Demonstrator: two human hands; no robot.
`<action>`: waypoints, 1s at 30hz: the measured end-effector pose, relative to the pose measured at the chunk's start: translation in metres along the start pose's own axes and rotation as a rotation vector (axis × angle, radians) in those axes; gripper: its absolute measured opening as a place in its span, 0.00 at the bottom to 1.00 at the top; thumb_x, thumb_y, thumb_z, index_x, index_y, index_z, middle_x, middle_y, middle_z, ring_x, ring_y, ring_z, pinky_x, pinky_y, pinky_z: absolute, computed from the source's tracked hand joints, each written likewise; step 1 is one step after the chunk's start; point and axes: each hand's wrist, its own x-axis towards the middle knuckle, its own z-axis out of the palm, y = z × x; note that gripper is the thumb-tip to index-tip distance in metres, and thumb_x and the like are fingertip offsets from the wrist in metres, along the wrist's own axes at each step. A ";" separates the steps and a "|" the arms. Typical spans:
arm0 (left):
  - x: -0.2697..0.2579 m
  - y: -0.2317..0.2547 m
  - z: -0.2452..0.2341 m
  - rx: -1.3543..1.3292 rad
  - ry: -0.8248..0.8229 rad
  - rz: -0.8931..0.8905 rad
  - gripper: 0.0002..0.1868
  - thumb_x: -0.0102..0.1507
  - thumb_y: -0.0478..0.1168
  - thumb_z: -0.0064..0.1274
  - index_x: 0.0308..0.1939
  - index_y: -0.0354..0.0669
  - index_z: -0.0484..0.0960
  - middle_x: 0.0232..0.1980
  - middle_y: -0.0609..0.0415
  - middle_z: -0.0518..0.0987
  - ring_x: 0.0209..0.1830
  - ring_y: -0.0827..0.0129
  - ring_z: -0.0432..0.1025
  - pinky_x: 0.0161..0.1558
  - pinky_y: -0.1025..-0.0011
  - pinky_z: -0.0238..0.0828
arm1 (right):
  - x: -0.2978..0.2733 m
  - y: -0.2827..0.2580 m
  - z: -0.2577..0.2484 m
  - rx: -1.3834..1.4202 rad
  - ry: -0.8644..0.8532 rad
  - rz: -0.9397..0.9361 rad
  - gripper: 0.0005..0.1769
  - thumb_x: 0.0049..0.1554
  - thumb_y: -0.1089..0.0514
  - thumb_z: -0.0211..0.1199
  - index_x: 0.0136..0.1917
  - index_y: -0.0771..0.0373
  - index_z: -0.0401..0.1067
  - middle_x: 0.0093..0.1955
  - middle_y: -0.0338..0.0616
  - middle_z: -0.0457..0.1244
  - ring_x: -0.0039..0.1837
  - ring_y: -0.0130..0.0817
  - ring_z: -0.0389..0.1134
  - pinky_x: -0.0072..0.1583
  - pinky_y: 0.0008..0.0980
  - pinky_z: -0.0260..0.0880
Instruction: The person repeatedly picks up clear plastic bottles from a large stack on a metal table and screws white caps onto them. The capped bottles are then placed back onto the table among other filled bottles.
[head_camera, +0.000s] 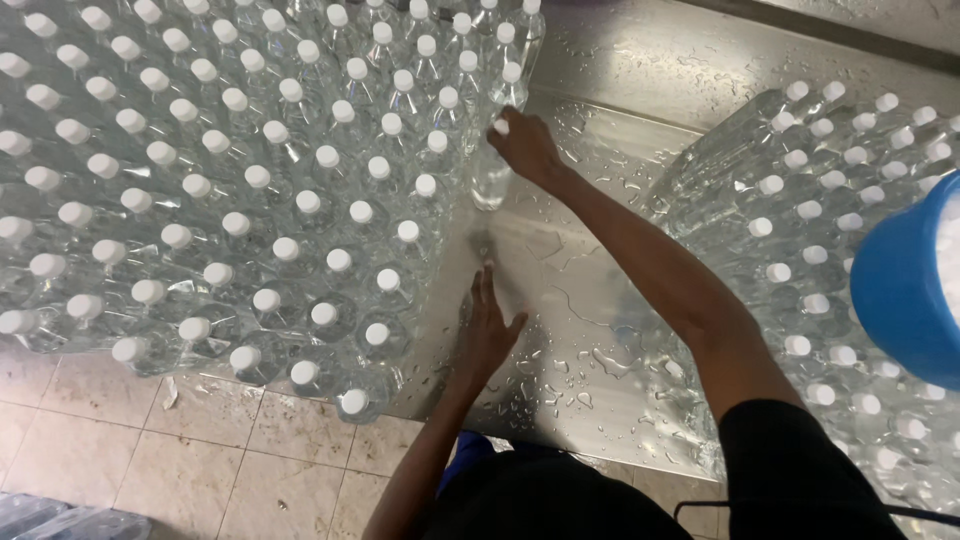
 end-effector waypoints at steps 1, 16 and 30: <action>0.000 -0.033 0.023 0.041 0.016 -0.012 0.53 0.71 0.54 0.56 0.88 0.45 0.37 0.87 0.28 0.46 0.81 0.26 0.55 0.72 0.29 0.60 | 0.009 -0.004 0.000 0.059 0.064 0.019 0.19 0.64 0.40 0.59 0.55 0.57 0.73 0.44 0.49 0.73 0.47 0.52 0.76 0.48 0.51 0.72; -0.034 -0.166 0.056 -0.093 -0.130 -0.237 0.47 0.68 0.64 0.55 0.87 0.62 0.52 0.85 0.45 0.51 0.84 0.46 0.56 0.73 0.46 0.71 | -0.226 0.212 -0.178 -1.037 -0.077 0.263 0.25 0.68 0.38 0.57 0.64 0.52 0.84 0.65 0.55 0.72 0.74 0.65 0.65 0.68 0.64 0.59; 0.000 -0.004 0.076 0.060 -0.336 0.137 0.43 0.72 0.56 0.57 0.85 0.44 0.57 0.83 0.37 0.60 0.86 0.42 0.56 0.81 0.39 0.53 | -0.280 0.196 -0.156 -0.484 0.025 0.285 0.27 0.66 0.33 0.63 0.66 0.52 0.76 0.56 0.55 0.72 0.61 0.57 0.75 0.61 0.59 0.75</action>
